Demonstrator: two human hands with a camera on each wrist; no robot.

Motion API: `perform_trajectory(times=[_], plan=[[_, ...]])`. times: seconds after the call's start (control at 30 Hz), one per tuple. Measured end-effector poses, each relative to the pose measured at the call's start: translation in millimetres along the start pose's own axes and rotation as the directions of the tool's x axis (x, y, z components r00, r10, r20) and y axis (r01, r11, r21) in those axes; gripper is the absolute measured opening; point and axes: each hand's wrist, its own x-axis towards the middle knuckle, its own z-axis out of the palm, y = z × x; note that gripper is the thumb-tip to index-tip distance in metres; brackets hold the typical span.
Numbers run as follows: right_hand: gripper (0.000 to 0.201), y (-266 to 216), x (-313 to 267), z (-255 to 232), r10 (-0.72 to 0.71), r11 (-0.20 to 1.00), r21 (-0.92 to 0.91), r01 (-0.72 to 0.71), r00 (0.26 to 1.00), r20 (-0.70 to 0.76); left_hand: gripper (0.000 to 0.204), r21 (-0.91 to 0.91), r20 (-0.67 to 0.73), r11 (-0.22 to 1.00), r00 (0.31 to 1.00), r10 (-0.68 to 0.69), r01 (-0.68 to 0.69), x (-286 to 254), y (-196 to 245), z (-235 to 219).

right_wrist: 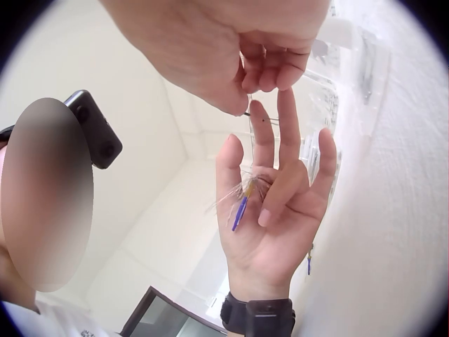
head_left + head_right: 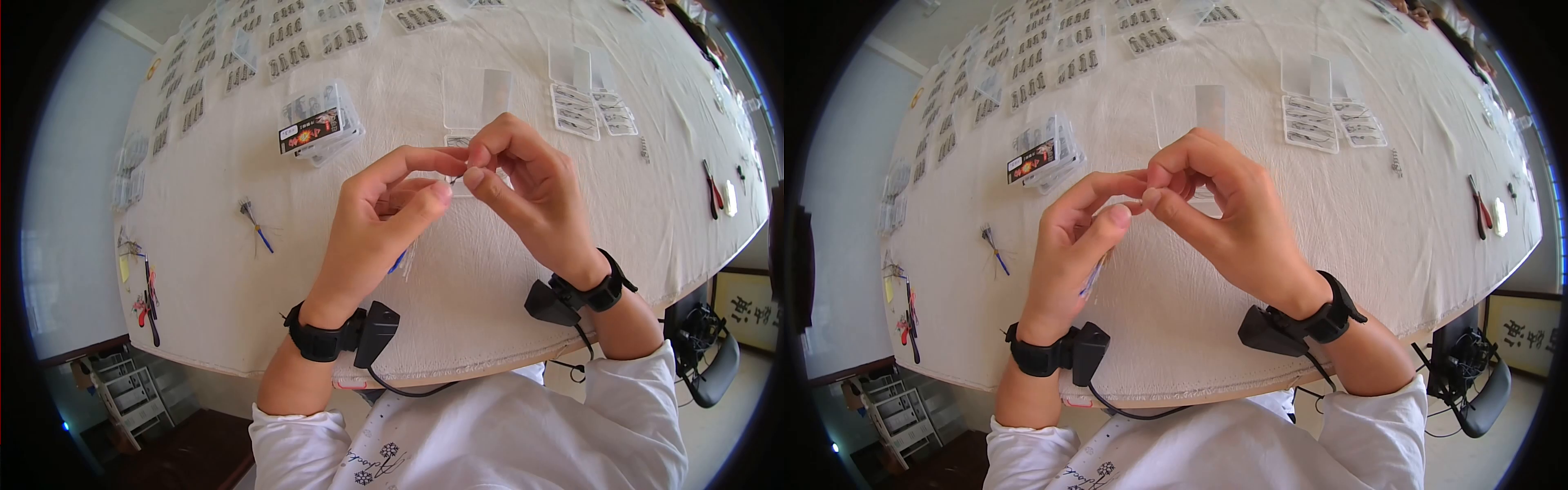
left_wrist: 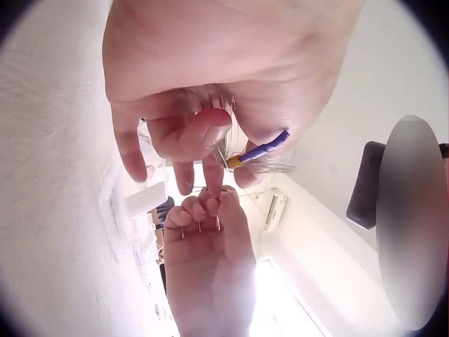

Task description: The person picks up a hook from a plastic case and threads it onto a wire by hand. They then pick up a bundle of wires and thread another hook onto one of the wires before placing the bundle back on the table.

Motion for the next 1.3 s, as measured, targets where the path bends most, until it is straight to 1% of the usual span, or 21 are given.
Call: perform_trajectory(times=[0.03,0.1,0.17,0.3,0.4,0.5,0.6,0.7,0.8,0.9,1.1,1.3], plan=[[0.008,-1,0,0,0.018,1.0,-0.009,-0.018,1.0,0.008,0.028,0.054,-0.017,0.998,1.0,-0.008,0.009,-1,-1,-1],[0.008,-3,-1,3,0.054,0.998,-0.026,-0.053,0.998,0.023,0.022,0.105,-0.035,0.994,0.999,-0.014,0.018,-2,-1,-1],[0.009,-3,-1,4,0.06,0.998,-0.019,-0.059,0.998,0.03,0.018,0.098,-0.038,0.995,0.999,-0.011,0.015,-2,0,-1],[0.009,-2,-2,6,0.078,0.997,-0.009,-0.077,0.994,0.072,0.019,0.107,-0.037,0.994,0.999,0.021,-0.017,-1,-3,1],[0.008,-3,-2,8,0.007,0.999,-0.049,-0.003,0.996,0.087,0.019,0.121,-0.029,0.993,0.999,0.02,-0.016,-1,-4,0],[0.006,-7,-2,9,-0.014,0.997,-0.072,0.019,0.997,0.08,0.018,0.111,-0.028,0.993,0.999,0.031,-0.028,-1,-2,1],[0.007,-10,-3,9,0.005,0.997,-0.073,0.001,0.997,0.074,0.017,0.106,-0.03,0.994,0.999,0.044,-0.04,-1,-4,0],[0.006,-7,-5,12,0.031,1.0,-0.007,-0.031,0.998,0.048,0.016,0.106,-0.028,0.993,0.998,0.049,-0.046,-1,-3,0],[0.006,-6,-5,12,0.018,1.0,-0.021,-0.017,0.999,0.047,0.017,0.097,-0.023,0.994,0.998,0.052,-0.05,0,-4,-1],[0.005,-4,-6,14,0.042,0.998,0.035,-0.043,0.999,0.027,0.017,0.082,-0.024,0.995,0.998,0.058,-0.056,-1,-3,0],[0.005,-5,-6,14,0.046,0.999,0.028,-0.046,0.999,0.021,0.016,0.092,-0.022,0.995,0.999,0.05,-0.048,-1,-3,-1],[0.006,-6,-6,14,0.029,0.997,0.065,-0.03,1.0,0.01,0.016,0.091,-0.025,0.995,0.998,0.051,-0.049,-1,-1,1]])
